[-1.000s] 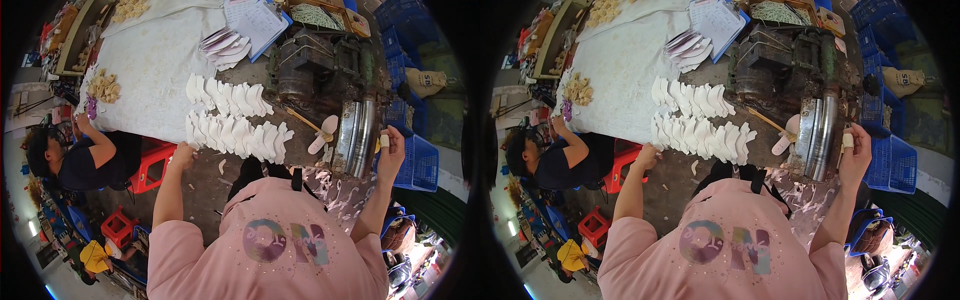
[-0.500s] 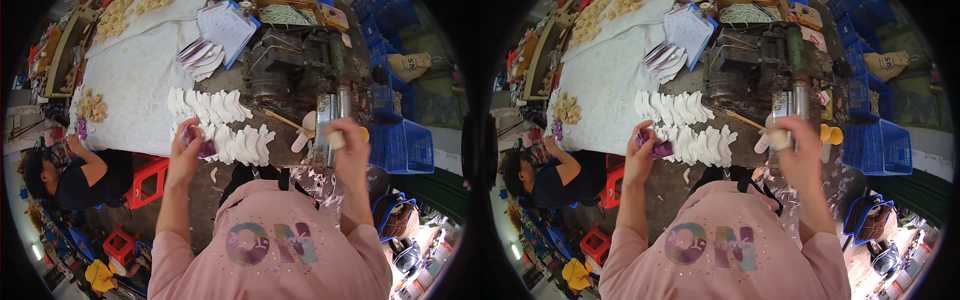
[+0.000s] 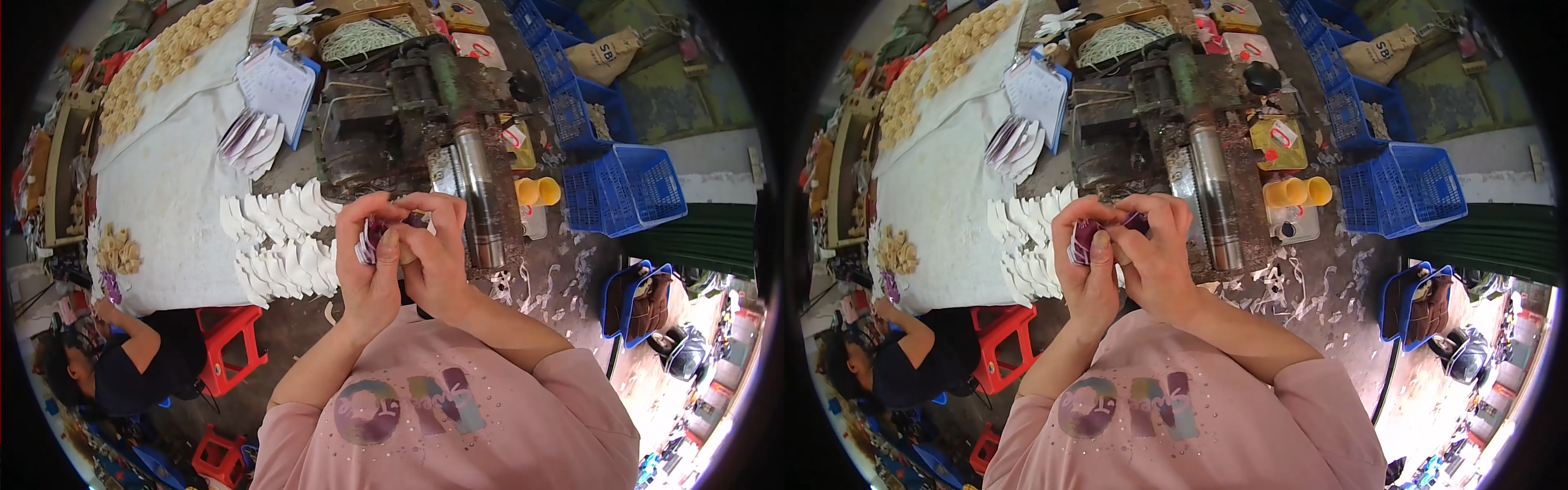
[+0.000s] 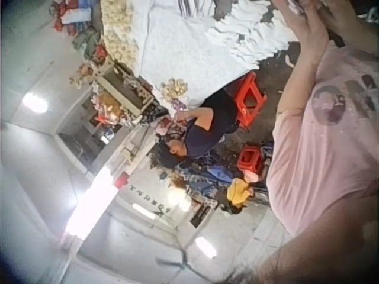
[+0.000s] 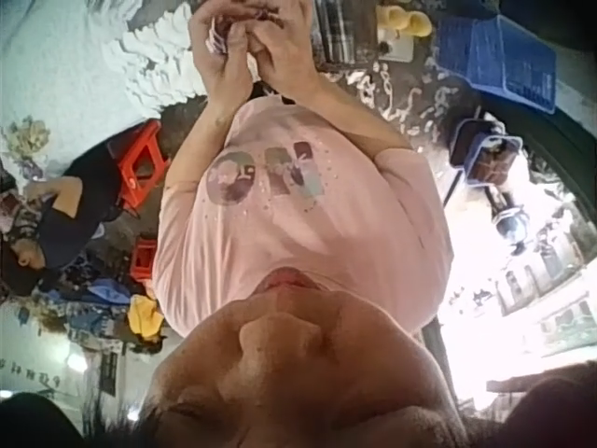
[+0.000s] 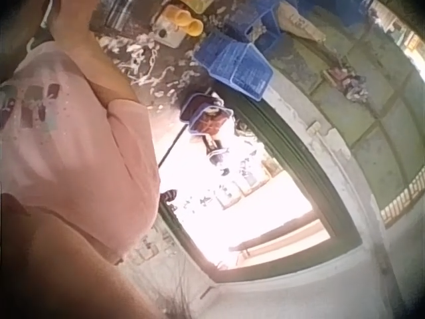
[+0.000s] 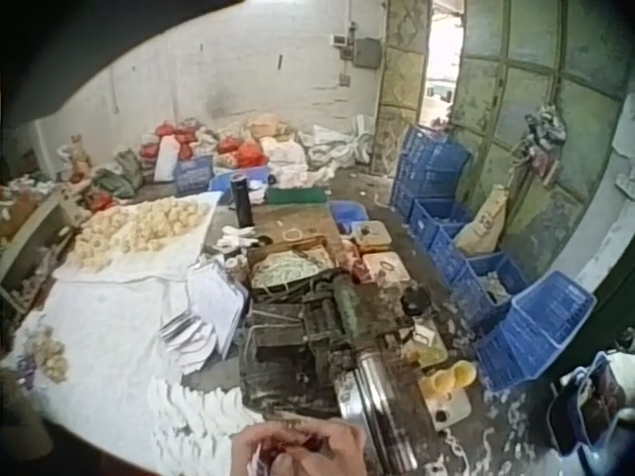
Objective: Applying glue to the edges of shoe upper components and passing them through a roller machine.
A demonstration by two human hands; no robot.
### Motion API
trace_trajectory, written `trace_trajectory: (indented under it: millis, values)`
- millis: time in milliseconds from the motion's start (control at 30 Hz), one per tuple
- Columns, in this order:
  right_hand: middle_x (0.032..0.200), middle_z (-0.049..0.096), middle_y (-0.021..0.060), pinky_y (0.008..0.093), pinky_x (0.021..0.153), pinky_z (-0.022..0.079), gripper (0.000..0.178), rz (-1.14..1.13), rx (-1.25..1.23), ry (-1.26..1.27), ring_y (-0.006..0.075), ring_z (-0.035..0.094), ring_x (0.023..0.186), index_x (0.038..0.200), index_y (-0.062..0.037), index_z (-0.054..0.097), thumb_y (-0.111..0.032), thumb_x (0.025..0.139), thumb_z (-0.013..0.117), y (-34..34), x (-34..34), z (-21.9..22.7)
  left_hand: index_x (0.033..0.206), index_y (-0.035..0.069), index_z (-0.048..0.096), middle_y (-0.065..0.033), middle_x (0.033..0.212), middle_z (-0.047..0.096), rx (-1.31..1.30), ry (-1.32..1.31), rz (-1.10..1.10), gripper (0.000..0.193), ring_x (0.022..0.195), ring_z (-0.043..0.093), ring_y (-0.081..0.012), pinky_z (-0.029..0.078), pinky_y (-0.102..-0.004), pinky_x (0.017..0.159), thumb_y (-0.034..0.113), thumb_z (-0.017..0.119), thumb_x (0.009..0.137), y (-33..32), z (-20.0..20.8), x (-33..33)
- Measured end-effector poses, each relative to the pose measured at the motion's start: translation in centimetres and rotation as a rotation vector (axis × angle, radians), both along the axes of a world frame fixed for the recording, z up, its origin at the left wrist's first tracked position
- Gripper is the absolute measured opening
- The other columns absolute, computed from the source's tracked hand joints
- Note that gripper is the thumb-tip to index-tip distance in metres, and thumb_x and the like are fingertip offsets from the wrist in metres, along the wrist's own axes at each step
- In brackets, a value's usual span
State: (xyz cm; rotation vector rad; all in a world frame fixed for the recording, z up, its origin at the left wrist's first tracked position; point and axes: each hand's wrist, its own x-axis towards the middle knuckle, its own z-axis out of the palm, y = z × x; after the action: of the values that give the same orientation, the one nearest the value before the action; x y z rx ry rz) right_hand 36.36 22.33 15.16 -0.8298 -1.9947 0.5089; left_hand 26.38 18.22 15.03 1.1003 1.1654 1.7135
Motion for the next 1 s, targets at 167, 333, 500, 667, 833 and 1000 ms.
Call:
trace_trajectory:
  millis: [167,333,500,667,833,1000]
  values:
    - [0.102,0.053,0.0097,0.0388,0.080,0.034,0.016,0.057,-0.175,0.138,0.0279,0.047,0.091,0.086,-0.0058,0.056,-0.003,0.072,0.063,0.9,2.1,0.5,0.124,0.001,0.034,-0.0033,0.095,0.043,-0.029,-0.008,0.059,0.036,0.083,0.044,-0.0097,0.039,-0.0244,0.081,0.011,0.051,0.093,0.7,0.0,1.2]
    - [0.084,0.058,0.0090,0.0384,0.081,0.035,0.015,-0.057,-0.336,0.105,0.0285,0.053,0.081,0.086,-0.0072,0.056,0.000,0.073,0.057,5.5,9.4,3.0,0.118,0.006,0.041,0.0005,0.091,0.043,-0.328,-0.170,0.030,0.036,0.080,0.045,-0.0080,0.039,-0.0217,0.078,-0.002,0.052,0.085,1.9,-1.4,-1.8]
    - [0.079,0.061,0.0093,0.0389,0.079,0.033,0.016,-0.087,-0.382,-0.578,0.0292,0.056,0.082,0.088,-0.0098,0.058,-0.002,0.074,0.052,9.6,15.5,0.9,0.114,0.005,0.046,-0.0124,0.106,0.046,-0.173,0.738,-0.157,0.044,0.102,0.047,-0.0258,0.038,-0.0349,0.090,-0.011,0.053,0.074,1.9,-1.5,1.3]
    - [0.078,0.060,0.0089,0.0378,0.080,0.030,0.015,0.017,-0.306,-0.557,0.0282,0.055,0.082,0.086,-0.0117,0.059,-0.004,0.074,0.054,8.3,13.4,-1.1,0.125,-0.001,0.036,-0.0245,0.127,0.029,-0.267,0.729,-0.379,0.062,0.118,0.035,-0.0446,0.034,-0.0439,0.099,-0.014,0.058,0.069,1.4,-1.9,4.9]
    - [0.086,0.062,0.0104,0.0368,0.075,0.043,0.018,-0.104,-0.380,-0.269,0.0283,0.058,0.081,0.093,-0.0044,0.061,-0.003,0.075,0.061,8.8,13.5,-1.2,0.115,0.003,0.048,-0.0183,0.119,0.041,-0.321,0.569,-0.248,0.044,0.110,0.045,-0.0374,0.040,-0.0389,0.092,-0.011,0.055,0.074,1.5,-1.8,3.3]
    - [0.090,0.062,0.0117,0.0309,0.076,0.046,0.019,-0.201,-0.517,-0.193,0.0217,0.060,0.084,0.098,0.0002,0.060,-0.003,0.080,0.059,8.3,14.7,-1.9,0.103,0.005,0.057,-0.0116,0.106,0.051,-0.317,0.433,0.045,0.036,0.103,0.051,-0.0264,0.038,-0.0316,0.091,-0.013,0.049,0.073,0.8,-4.2,-4.7]
